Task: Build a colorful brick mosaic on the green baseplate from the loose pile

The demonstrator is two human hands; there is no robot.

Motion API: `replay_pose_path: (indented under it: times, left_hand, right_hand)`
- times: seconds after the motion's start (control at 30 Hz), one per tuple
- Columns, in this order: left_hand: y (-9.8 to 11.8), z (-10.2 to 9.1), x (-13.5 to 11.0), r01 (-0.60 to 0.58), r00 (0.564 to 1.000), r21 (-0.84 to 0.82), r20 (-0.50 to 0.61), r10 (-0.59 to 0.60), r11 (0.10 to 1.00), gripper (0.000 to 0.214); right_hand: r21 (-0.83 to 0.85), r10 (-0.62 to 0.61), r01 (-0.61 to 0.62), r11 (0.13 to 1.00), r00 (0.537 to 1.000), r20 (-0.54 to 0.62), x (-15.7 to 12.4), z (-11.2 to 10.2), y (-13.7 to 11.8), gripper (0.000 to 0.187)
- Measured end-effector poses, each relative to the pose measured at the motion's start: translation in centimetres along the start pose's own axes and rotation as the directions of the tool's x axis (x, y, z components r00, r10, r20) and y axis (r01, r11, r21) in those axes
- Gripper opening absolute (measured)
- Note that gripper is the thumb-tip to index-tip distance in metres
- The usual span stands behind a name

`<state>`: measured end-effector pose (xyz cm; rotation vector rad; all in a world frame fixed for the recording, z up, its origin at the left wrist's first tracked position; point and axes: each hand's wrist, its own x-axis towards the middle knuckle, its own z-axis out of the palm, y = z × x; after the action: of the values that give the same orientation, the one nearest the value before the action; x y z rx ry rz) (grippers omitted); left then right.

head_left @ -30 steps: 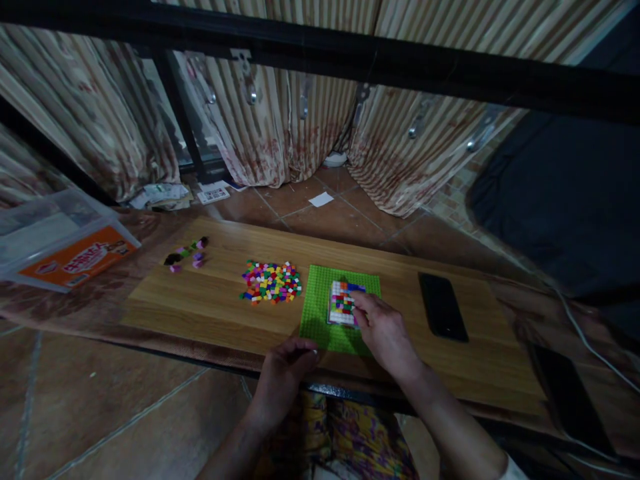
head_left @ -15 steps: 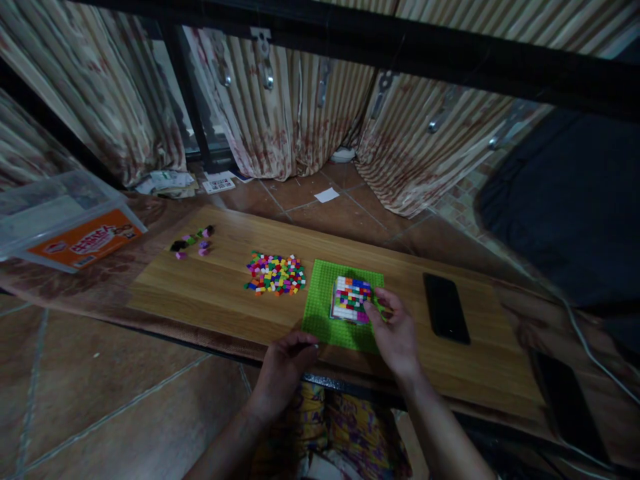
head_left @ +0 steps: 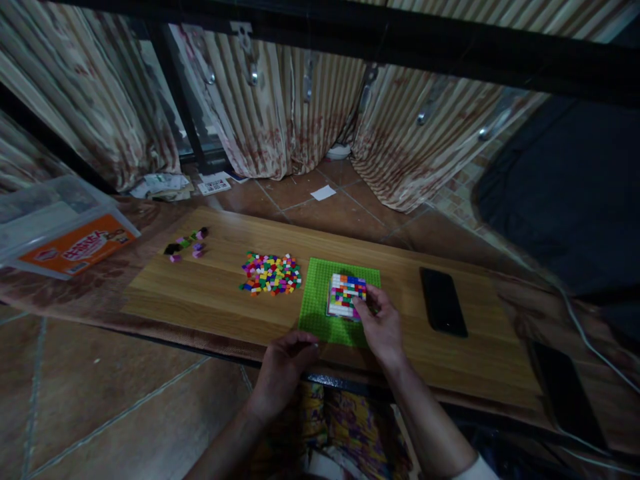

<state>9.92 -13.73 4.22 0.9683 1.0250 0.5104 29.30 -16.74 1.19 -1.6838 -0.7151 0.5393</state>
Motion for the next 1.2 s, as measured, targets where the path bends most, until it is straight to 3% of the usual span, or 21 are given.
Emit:
replay_pose_path:
  times: [0.13,0.23,0.37,0.47,0.63,0.73,0.87,1.03,1.2]
  left_hand:
    - [0.1,0.5,0.0,-0.093,0.996,0.069,0.002,0.093,0.993,0.012]
    - [0.8,1.1,0.3,-0.227,0.974,0.162,0.015,0.227,0.960,0.012]
    - [2.1,2.0,1.4,-0.399,0.913,0.328,0.056,0.403,0.857,0.018]
    - [3.0,3.0,2.6,-0.514,0.849,0.466,0.158,0.504,0.720,0.013]
    - [4.2,4.7,4.3,-0.699,0.669,0.638,0.421,0.613,0.325,0.017]
    - [4.7,5.5,5.1,-0.743,0.574,0.658,0.530,0.624,0.124,0.018]
    - [4.9,5.8,6.1,-0.753,0.497,0.654,0.639,0.587,-0.075,0.019]
    - [4.9,5.8,6.8,-0.765,0.432,0.621,0.691,0.580,-0.170,0.020]
    - [4.7,5.8,7.1,-0.743,0.436,0.645,0.668,0.603,-0.177,0.020]
  right_hand:
    - [0.036,0.010,-0.010,0.999,1.000,0.006,0.2,0.2,0.2,0.044]
    - [0.132,0.023,-0.027,0.991,0.999,0.029,0.1,0.3,0.1,0.043]
    - [0.220,0.056,-0.033,0.975,0.994,-0.099,-0.3,-0.4,0.4,0.040]
    - [0.205,0.094,-0.054,0.977,0.977,-0.190,-0.7,-1.5,1.4,0.040]
    - [0.182,0.085,-0.052,0.982,0.980,-0.178,-1.2,-3.3,3.1,0.042]
    - [0.193,0.066,-0.034,0.981,0.984,-0.163,-1.4,-3.6,3.7,0.041]
    - [0.183,0.028,-0.002,0.983,0.990,-0.137,-1.5,-3.5,4.1,0.039]
    - [0.148,-0.016,0.036,0.988,0.990,-0.137,-1.7,-3.4,4.3,0.035]
    - [0.127,-0.041,0.059,0.990,0.990,-0.138,-1.8,-3.5,4.4,0.033]
